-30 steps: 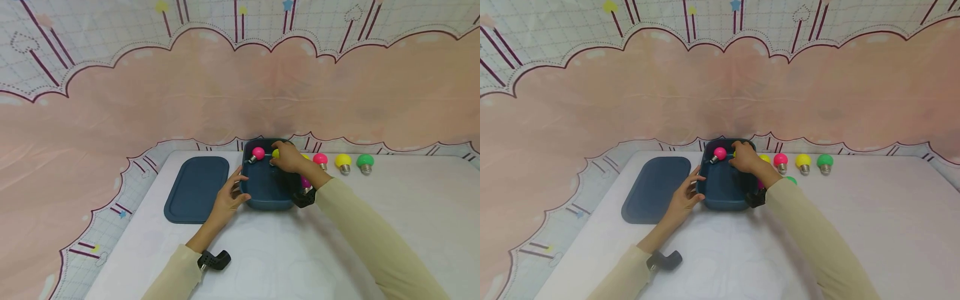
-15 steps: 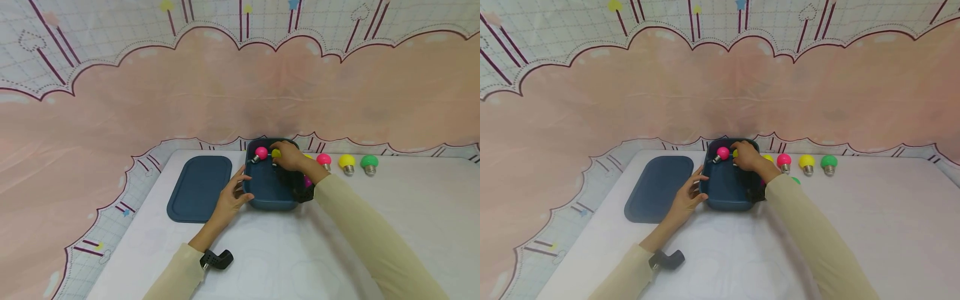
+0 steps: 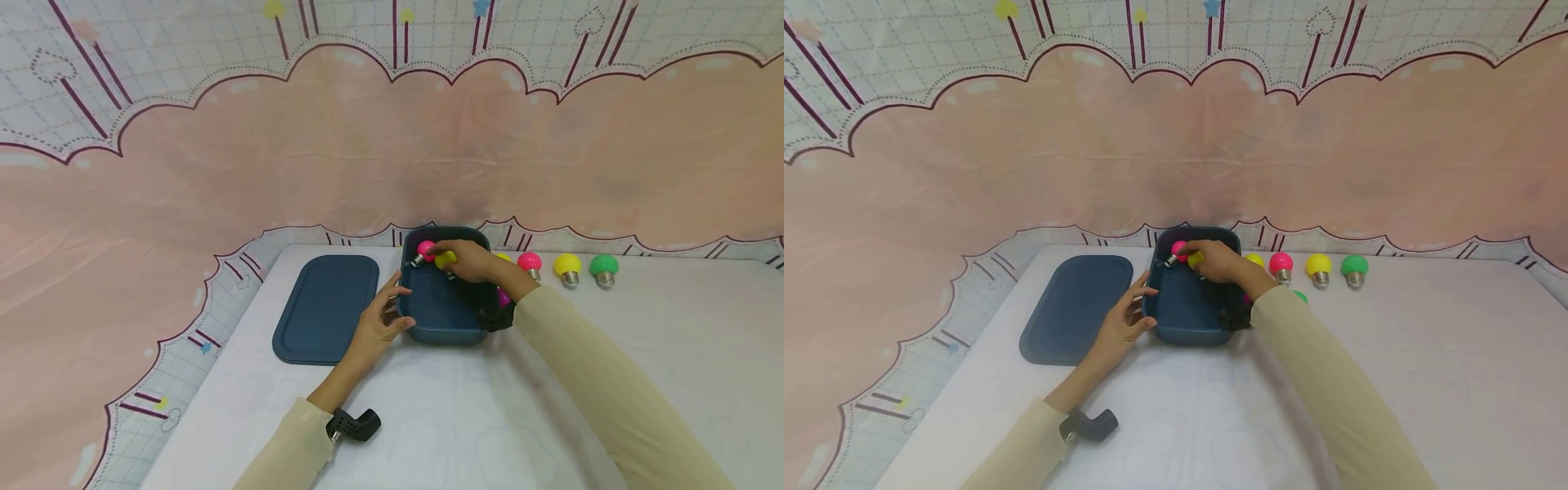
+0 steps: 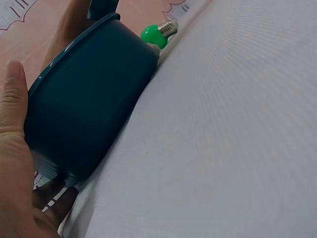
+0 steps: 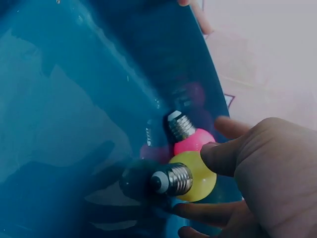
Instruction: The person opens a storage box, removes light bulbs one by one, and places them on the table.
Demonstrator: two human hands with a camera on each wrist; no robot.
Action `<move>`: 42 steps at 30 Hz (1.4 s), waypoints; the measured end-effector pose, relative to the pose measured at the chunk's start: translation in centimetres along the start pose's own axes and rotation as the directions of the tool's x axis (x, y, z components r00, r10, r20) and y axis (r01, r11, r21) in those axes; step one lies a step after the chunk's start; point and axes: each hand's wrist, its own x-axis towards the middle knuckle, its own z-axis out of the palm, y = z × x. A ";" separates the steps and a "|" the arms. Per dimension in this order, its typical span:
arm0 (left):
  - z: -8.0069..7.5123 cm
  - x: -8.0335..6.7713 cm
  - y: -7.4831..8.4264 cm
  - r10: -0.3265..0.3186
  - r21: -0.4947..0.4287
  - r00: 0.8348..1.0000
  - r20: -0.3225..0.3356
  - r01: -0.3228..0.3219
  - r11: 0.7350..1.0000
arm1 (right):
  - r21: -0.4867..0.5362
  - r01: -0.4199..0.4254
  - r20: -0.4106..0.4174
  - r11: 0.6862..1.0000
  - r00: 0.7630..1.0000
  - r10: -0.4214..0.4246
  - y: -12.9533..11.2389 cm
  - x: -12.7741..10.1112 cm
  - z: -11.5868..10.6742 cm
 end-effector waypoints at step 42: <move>0.2 0.0 0.0 -0.014 0.035 1.000 -0.015 0.014 0.999 | -0.009 -0.018 0.110 1.000 0.994 0.019 -0.3 0.4 1.0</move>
